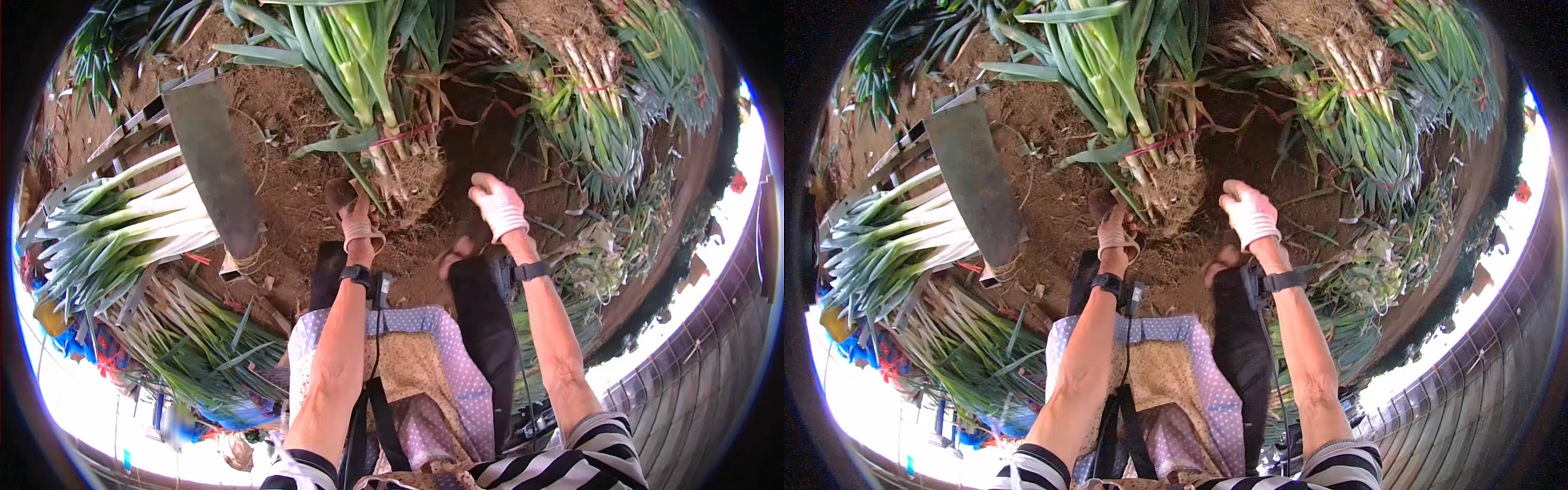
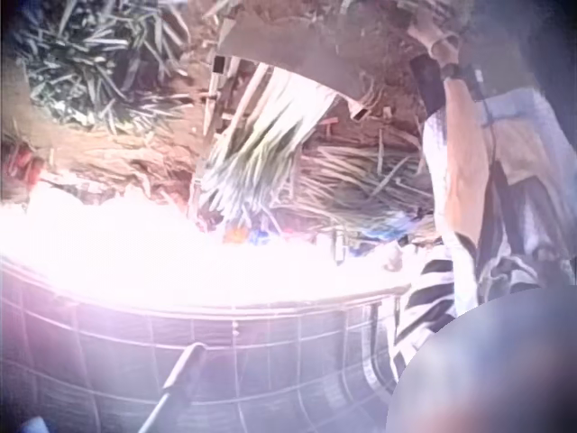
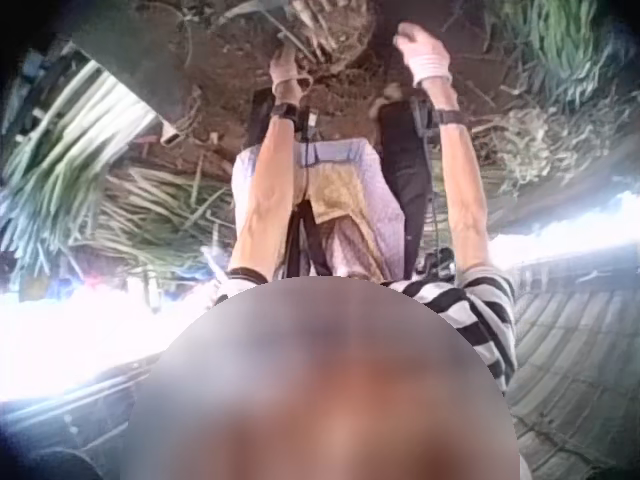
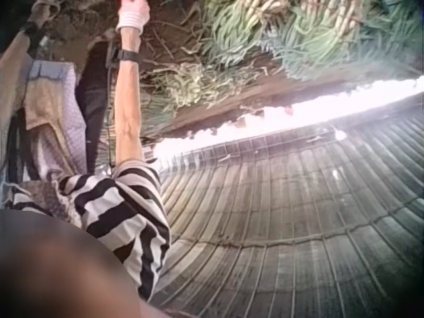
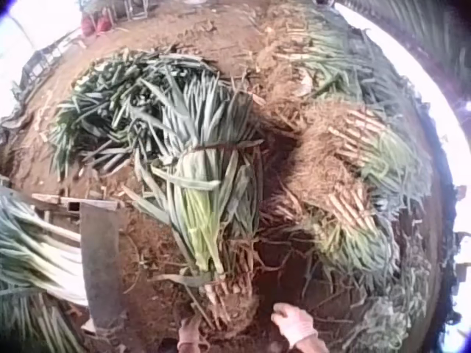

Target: Harvesting, trimming roots/leaves, and bundling leeks with rubber bands in an agricultural high-tunnel setting.

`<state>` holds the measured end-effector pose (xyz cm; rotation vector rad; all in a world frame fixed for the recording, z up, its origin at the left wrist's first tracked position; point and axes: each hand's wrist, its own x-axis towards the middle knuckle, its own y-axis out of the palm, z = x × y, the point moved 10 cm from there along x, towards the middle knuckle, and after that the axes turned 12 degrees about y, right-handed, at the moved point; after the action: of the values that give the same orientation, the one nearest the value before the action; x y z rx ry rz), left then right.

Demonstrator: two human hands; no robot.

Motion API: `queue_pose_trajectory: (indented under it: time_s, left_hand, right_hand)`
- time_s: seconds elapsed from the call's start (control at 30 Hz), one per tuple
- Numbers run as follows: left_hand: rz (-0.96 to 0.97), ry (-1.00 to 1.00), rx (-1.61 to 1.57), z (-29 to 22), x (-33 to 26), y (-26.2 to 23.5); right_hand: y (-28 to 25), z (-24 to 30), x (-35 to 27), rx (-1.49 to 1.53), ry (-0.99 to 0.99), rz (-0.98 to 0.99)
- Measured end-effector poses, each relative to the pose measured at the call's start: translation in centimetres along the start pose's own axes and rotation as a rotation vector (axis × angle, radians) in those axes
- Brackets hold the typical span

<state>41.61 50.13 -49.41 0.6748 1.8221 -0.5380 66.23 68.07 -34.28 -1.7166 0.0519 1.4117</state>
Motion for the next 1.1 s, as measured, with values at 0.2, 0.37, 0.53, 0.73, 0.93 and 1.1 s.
queue_pose_trajectory:
  time_s: [0.2,0.37,0.53,0.73,0.93,1.1]
  left_hand:
    - [-0.038,-0.122,0.064,0.9,-2.0,1.2]
    - [0.083,0.005,0.201,-1.1,1.2,-1.9]
    - [0.281,0.260,0.641,-4.9,0.0,3.6]
    - [0.587,0.902,1.068,-9.1,-2.6,14.7]
    - [0.794,1.473,1.222,-11.4,-6.4,21.2]
    - [0.844,1.942,1.251,-11.7,-8.1,22.9]
  right_hand:
    - [2.1,-5.4,1.9,-0.074,-0.028,-0.105]
    - [4.0,-5.5,4.5,0.170,0.087,-0.049]
    - [6.5,-6.6,9.3,0.295,0.034,0.004]
    - [9.9,-7.8,18.2,0.765,0.036,0.030]
    - [9.9,-7.0,19.0,0.951,0.387,0.038]
    - [9.1,-8.0,23.4,1.249,0.208,-0.064]
